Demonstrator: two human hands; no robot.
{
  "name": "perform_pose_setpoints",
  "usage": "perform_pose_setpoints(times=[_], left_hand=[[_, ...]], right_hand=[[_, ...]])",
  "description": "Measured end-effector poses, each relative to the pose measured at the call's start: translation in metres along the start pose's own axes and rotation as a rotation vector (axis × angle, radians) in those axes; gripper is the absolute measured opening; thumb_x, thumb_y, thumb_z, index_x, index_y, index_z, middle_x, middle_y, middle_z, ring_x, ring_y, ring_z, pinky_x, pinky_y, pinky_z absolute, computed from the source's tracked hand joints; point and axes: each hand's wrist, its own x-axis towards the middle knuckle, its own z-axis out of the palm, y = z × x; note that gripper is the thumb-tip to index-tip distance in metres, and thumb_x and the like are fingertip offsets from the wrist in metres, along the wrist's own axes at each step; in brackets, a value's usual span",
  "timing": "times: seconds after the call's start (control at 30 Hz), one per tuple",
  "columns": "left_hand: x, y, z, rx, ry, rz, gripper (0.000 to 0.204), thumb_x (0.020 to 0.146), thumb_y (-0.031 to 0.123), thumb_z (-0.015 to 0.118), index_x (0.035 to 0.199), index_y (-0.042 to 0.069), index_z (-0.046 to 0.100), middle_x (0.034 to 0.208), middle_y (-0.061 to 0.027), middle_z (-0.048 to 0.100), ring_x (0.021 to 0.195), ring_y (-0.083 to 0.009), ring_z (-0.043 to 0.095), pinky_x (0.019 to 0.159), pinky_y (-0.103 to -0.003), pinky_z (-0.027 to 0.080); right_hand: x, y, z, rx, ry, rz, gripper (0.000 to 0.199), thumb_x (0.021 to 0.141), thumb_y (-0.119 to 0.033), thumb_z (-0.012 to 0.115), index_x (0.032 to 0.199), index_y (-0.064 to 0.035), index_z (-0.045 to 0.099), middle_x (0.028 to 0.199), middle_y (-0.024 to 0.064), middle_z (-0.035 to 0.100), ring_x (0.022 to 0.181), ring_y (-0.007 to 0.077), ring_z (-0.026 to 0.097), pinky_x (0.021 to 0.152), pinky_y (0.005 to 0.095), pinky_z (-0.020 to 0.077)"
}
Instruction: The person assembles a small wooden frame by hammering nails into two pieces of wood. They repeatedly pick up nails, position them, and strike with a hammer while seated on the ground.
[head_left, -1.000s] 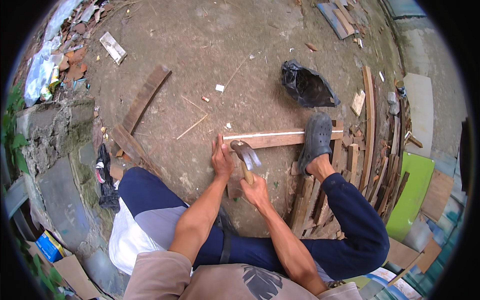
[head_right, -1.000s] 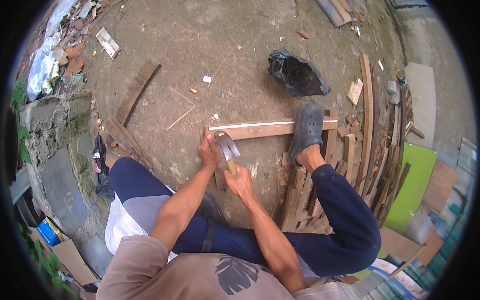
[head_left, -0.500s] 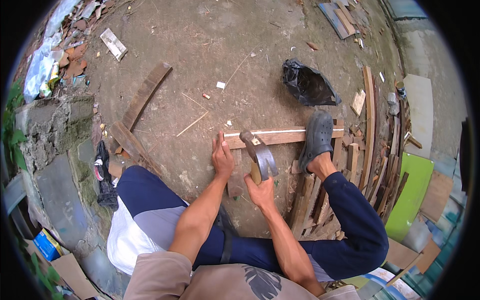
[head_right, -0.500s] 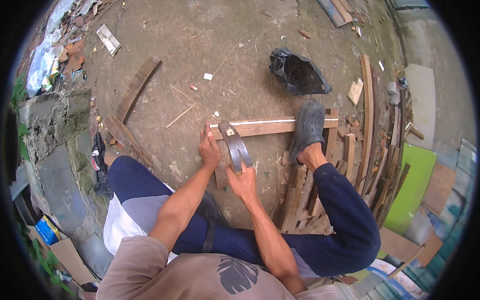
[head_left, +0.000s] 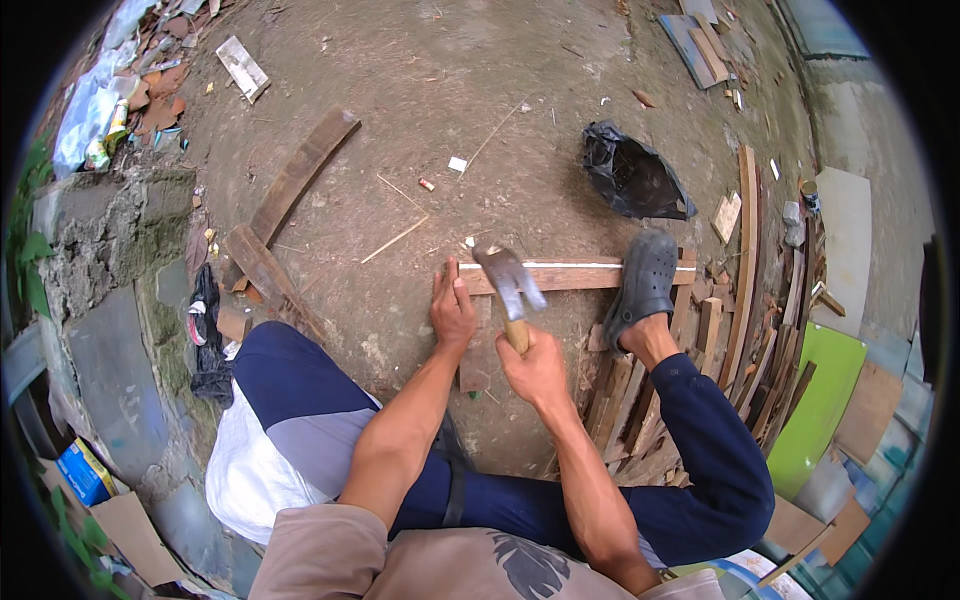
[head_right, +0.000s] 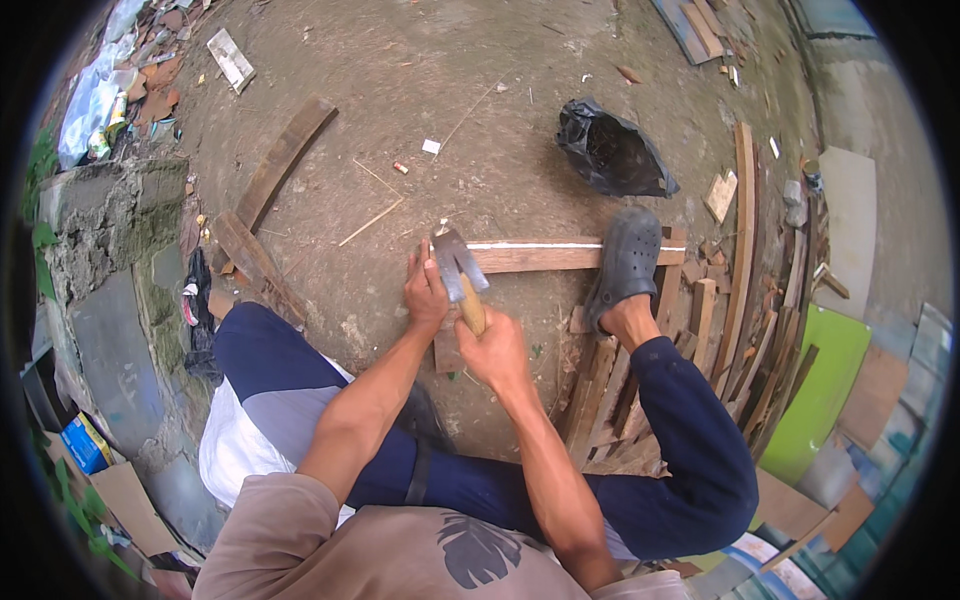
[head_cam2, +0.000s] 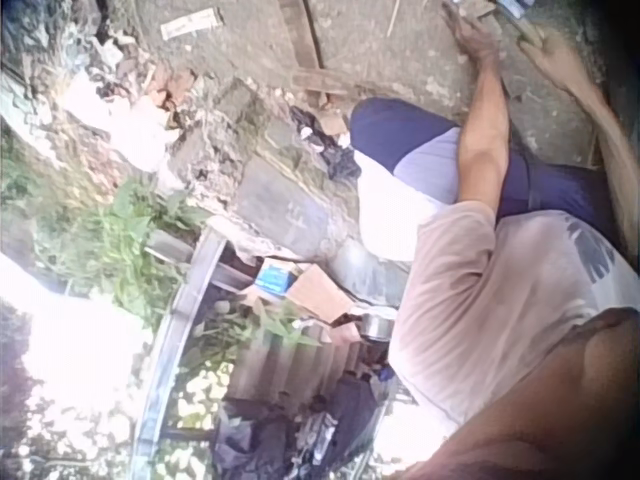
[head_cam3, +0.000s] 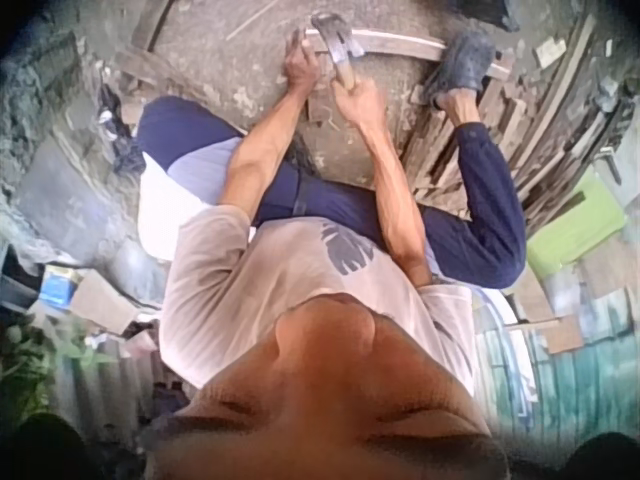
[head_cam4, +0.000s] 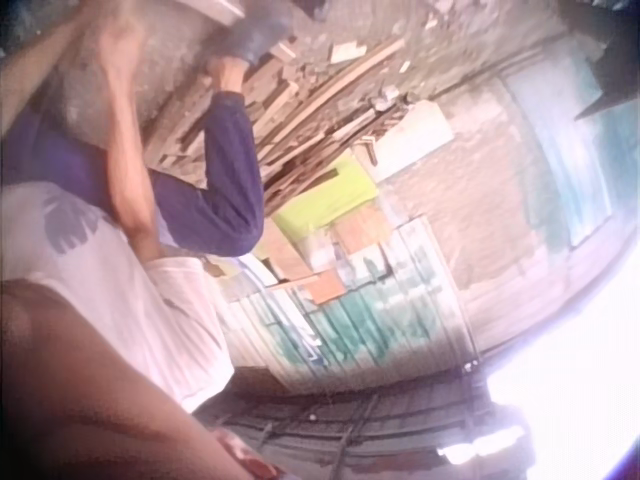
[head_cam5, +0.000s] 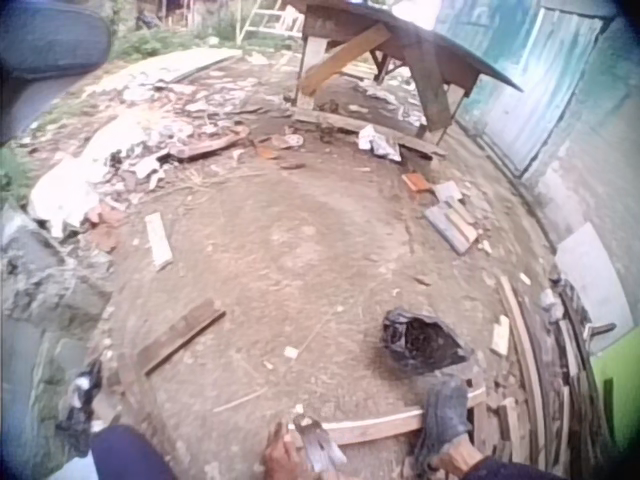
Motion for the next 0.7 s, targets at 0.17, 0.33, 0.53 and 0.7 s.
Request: perform_pose_setpoints(times=[0.17, 0.33, 0.53, 0.7], left_hand=[[-0.001, -0.002, 0.001, -0.011, 0.009, -0.001, 0.050, 0.109, 0.024, 0.031, 0.144, -0.006, 0.049, 0.143, -0.0221, 0.057, 0.131, -0.0383, 0.056, 0.119, -0.047, 0.035], [0.000, -0.002, 0.002, -0.031, 0.018, 0.001, 0.050, 0.109, 0.024, 0.032, 0.143, -0.007, 0.050, 0.143, -0.0228, 0.057, 0.131, -0.0379, 0.056, 0.119, -0.047, 0.034], [0.001, -0.004, 0.001, -0.035, 0.023, 0.034, 0.049, 0.108, 0.024, 0.033, 0.142, -0.007, 0.051, 0.143, -0.0228, 0.057, 0.130, -0.0382, 0.056, 0.119, -0.047, 0.035], [0.000, -0.005, 0.003, -0.042, 0.025, 0.030, 0.049, 0.108, 0.025, 0.035, 0.142, -0.007, 0.052, 0.143, -0.0226, 0.057, 0.130, -0.0384, 0.056, 0.118, -0.047, 0.036]], right_hand=[[0.005, -0.016, -0.009, -0.053, -0.061, 0.157, 0.032, 0.084, -0.024, 0.068, 0.094, 0.0066, 0.069, 0.081, 0.0339, 0.067, 0.081, 0.0482, 0.070, 0.074, 0.0512, 0.0539], [0.002, -0.017, -0.015, -0.046, -0.008, 0.076, 0.034, 0.084, -0.024, 0.067, 0.096, 0.0082, 0.069, 0.081, 0.0358, 0.066, 0.084, 0.0503, 0.069, 0.076, 0.0515, 0.0541], [0.002, -0.009, -0.010, -0.116, 0.002, 0.102, 0.032, 0.085, -0.025, 0.068, 0.096, 0.0057, 0.070, 0.082, 0.0333, 0.067, 0.084, 0.0487, 0.069, 0.075, 0.0505, 0.0537], [-0.006, 0.023, 0.009, -0.003, 0.101, -0.020, 0.030, 0.088, -0.029, 0.070, 0.087, 0.0015, 0.068, 0.065, 0.0205, 0.063, 0.061, 0.0303, 0.066, 0.063, 0.0446, 0.0499]])
